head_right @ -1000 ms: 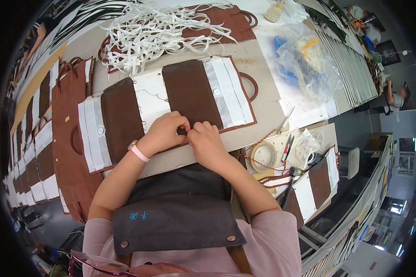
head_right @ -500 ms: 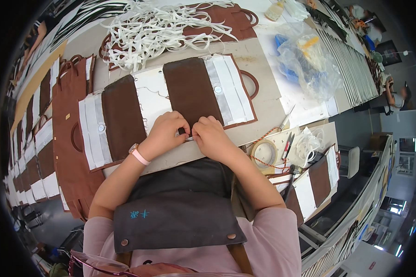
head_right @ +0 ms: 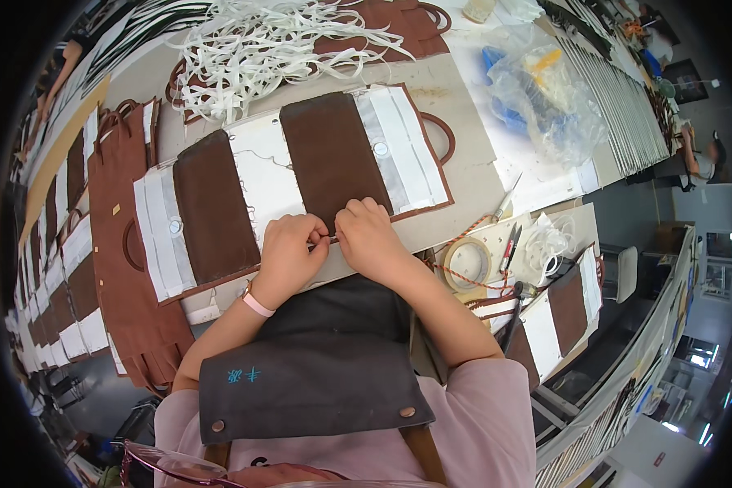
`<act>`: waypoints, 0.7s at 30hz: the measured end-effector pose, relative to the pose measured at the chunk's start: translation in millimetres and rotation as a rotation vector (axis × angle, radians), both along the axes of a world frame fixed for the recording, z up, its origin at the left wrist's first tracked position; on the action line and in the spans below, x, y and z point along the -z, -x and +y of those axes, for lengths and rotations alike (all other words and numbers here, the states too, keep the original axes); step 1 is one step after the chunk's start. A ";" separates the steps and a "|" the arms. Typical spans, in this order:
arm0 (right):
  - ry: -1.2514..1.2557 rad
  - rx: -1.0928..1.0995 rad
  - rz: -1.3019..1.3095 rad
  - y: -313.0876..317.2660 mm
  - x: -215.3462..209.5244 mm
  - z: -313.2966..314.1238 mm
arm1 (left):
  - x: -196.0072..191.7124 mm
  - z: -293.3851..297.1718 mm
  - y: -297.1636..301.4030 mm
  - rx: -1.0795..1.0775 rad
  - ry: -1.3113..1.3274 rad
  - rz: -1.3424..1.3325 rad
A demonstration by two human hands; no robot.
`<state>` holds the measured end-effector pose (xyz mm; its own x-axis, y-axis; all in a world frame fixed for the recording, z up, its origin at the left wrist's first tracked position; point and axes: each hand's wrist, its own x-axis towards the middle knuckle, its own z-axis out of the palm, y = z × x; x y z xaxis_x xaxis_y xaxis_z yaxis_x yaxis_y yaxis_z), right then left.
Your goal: The person assembles brown tote bags by hand, attaching white straps to the bag body using a hammer and metal fasteners. They repeatedly position straps, secure them with fasteners, and inspect the finished bags on a workbench in a factory setting.
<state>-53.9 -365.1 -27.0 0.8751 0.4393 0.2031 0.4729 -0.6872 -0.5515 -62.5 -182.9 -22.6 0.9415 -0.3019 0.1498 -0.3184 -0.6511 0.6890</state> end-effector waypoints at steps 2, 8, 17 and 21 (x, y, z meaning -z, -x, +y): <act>-0.013 0.001 0.003 -0.2 -1.6 -0.5 | -1.0 -1.0 -2.0 -0.006 -0.019 0.034; -0.058 -0.031 0.122 -2.9 -4.6 -5.4 | 0.5 2.1 -7.3 0.048 -0.050 0.029; 0.099 -0.053 0.121 -10.3 -11.0 0.6 | -4.6 5.1 -16.4 0.145 -0.102 0.104; 0.194 -0.045 0.198 -18.5 -17.5 -1.3 | -8.3 4.6 -28.6 0.182 -0.208 0.199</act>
